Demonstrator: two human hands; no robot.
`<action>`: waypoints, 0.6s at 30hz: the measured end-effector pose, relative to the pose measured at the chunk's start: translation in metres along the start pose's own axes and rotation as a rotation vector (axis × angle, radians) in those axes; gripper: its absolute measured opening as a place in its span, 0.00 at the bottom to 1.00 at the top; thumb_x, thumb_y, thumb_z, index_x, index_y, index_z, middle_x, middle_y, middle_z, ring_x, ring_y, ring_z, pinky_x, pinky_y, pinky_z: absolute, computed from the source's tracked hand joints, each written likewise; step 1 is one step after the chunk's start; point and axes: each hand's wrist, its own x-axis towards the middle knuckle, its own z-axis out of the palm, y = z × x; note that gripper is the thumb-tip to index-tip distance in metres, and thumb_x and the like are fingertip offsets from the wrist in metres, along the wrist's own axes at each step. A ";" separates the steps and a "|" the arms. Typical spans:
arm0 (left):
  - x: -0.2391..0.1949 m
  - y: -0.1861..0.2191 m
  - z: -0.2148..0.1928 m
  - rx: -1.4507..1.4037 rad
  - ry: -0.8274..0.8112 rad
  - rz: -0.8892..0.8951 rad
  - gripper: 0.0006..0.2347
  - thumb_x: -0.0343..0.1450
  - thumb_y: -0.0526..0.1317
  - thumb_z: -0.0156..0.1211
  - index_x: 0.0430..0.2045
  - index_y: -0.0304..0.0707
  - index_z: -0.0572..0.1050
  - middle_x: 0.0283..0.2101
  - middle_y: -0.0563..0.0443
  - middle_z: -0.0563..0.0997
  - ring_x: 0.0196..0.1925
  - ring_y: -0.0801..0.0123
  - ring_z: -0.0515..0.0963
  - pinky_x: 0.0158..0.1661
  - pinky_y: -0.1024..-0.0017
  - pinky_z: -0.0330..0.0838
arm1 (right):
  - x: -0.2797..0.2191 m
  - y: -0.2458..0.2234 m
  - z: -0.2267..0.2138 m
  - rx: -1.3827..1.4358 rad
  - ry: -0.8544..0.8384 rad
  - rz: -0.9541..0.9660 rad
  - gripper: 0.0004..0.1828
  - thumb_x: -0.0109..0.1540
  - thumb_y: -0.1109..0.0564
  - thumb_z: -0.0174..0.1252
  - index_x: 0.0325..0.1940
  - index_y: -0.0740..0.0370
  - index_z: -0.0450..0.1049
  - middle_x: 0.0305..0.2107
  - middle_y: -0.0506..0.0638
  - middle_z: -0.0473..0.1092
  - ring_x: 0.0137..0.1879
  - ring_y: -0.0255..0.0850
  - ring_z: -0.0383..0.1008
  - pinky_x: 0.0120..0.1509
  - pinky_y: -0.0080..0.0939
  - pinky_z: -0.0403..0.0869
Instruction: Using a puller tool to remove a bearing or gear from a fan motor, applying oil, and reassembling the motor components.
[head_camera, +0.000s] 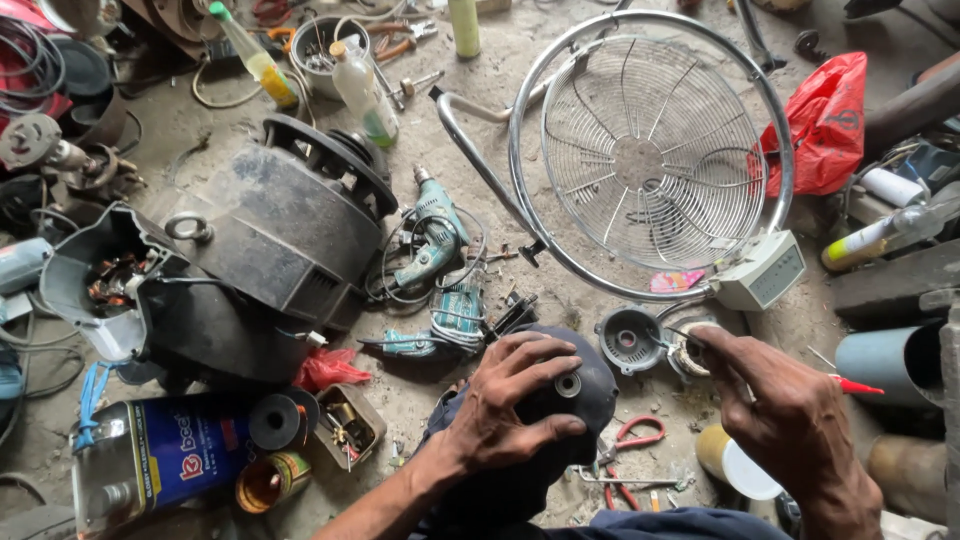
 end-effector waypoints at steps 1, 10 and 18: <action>0.001 -0.003 0.004 0.014 0.009 -0.009 0.22 0.68 0.53 0.66 0.51 0.40 0.77 0.57 0.46 0.80 0.62 0.51 0.73 0.61 0.52 0.66 | 0.000 0.000 0.000 -0.001 0.008 0.003 0.16 0.64 0.66 0.59 0.56 0.64 0.77 0.48 0.53 0.79 0.51 0.43 0.82 0.55 0.42 0.77; 0.003 -0.012 0.008 -0.090 0.071 -0.033 0.16 0.67 0.47 0.71 0.45 0.42 0.81 0.52 0.49 0.82 0.57 0.56 0.75 0.59 0.57 0.69 | 0.002 -0.004 -0.001 -0.016 -0.014 -0.004 0.17 0.64 0.65 0.59 0.57 0.62 0.76 0.48 0.53 0.79 0.51 0.45 0.82 0.55 0.43 0.77; 0.061 0.019 0.003 -0.510 0.025 -0.012 0.17 0.71 0.38 0.66 0.54 0.35 0.74 0.52 0.41 0.83 0.53 0.60 0.85 0.56 0.68 0.81 | -0.002 -0.014 -0.005 -0.053 0.067 0.074 0.13 0.66 0.65 0.59 0.55 0.61 0.77 0.44 0.51 0.79 0.43 0.44 0.80 0.48 0.43 0.74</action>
